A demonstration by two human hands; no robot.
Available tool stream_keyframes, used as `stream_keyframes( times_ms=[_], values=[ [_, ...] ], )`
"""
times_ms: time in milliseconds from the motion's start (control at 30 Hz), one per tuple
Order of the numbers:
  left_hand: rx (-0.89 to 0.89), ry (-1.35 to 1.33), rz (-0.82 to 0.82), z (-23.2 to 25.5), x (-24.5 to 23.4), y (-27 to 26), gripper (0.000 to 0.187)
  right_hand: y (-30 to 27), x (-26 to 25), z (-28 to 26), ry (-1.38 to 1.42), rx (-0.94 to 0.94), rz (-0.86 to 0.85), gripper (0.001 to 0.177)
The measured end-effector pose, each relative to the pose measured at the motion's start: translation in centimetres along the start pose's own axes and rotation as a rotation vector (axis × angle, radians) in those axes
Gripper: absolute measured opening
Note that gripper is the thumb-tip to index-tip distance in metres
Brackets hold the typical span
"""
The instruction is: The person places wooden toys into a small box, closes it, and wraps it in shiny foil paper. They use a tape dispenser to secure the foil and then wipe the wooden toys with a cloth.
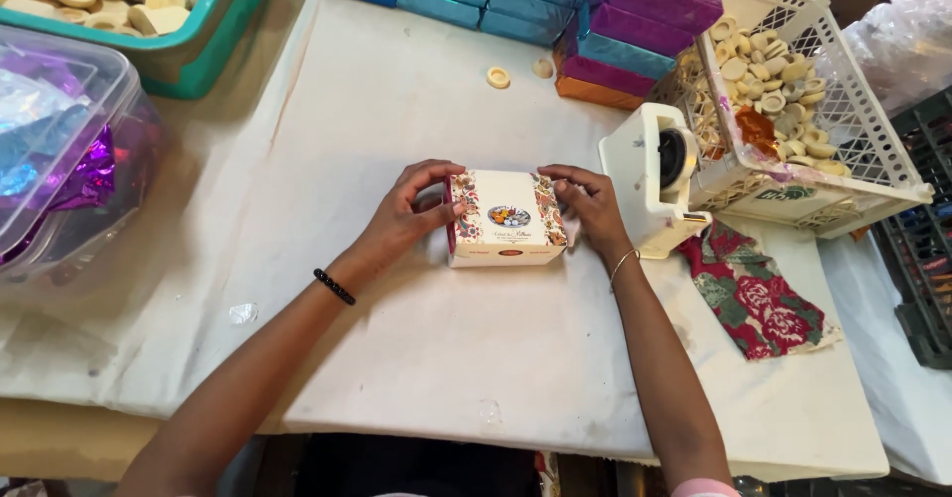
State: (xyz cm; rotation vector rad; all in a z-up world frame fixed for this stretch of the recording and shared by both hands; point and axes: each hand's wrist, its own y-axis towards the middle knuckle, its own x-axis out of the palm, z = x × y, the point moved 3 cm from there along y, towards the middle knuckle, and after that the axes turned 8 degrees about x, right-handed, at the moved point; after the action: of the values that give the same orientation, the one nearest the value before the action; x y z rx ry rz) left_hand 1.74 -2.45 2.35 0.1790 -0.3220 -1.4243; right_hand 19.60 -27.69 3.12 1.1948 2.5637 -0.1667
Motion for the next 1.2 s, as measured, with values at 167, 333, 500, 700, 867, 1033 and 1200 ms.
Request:
stream_keyframes(
  times_ms=[167, 333, 500, 700, 867, 1033, 1200],
  values=[
    [0.037, -0.022, -0.013, -0.2, 0.1, 0.1, 0.051, 0.1, -0.2, 0.2, -0.036, -0.012, 0.017, 0.038],
    [0.061, -0.102, -0.007, 0.1, 0.8, -0.1, 0.05, -0.3, 0.1, -1.2, 0.035, -0.159, -0.071, 0.034],
    [0.024, 0.106, -0.018, 0.1, 0.7, -0.4, 0.049, -0.7, 1.1, -2.8, -0.082, -0.115, -0.038, 0.03],
    [0.175, 0.426, -0.057, -1.0, 0.5, -0.2, 0.041, -0.3, 0.6, -1.9, -0.181, 0.095, -0.02, 0.031],
    [0.244, 0.437, -0.018, -2.3, 0.4, 0.2, 0.044, -0.7, 0.7, -2.0, -0.153, 0.049, -0.039, 0.03],
    [0.249, 0.523, 0.089, -1.3, 0.5, -1.9, 0.047, 0.5, 0.7, 0.9, -0.162, 0.031, -0.079, 0.031],
    [0.412, 0.666, 0.171, 0.7, 0.9, -6.2, 0.049, 0.0, 1.0, 0.1, -0.188, -0.036, 0.027, 0.03]
  ],
)
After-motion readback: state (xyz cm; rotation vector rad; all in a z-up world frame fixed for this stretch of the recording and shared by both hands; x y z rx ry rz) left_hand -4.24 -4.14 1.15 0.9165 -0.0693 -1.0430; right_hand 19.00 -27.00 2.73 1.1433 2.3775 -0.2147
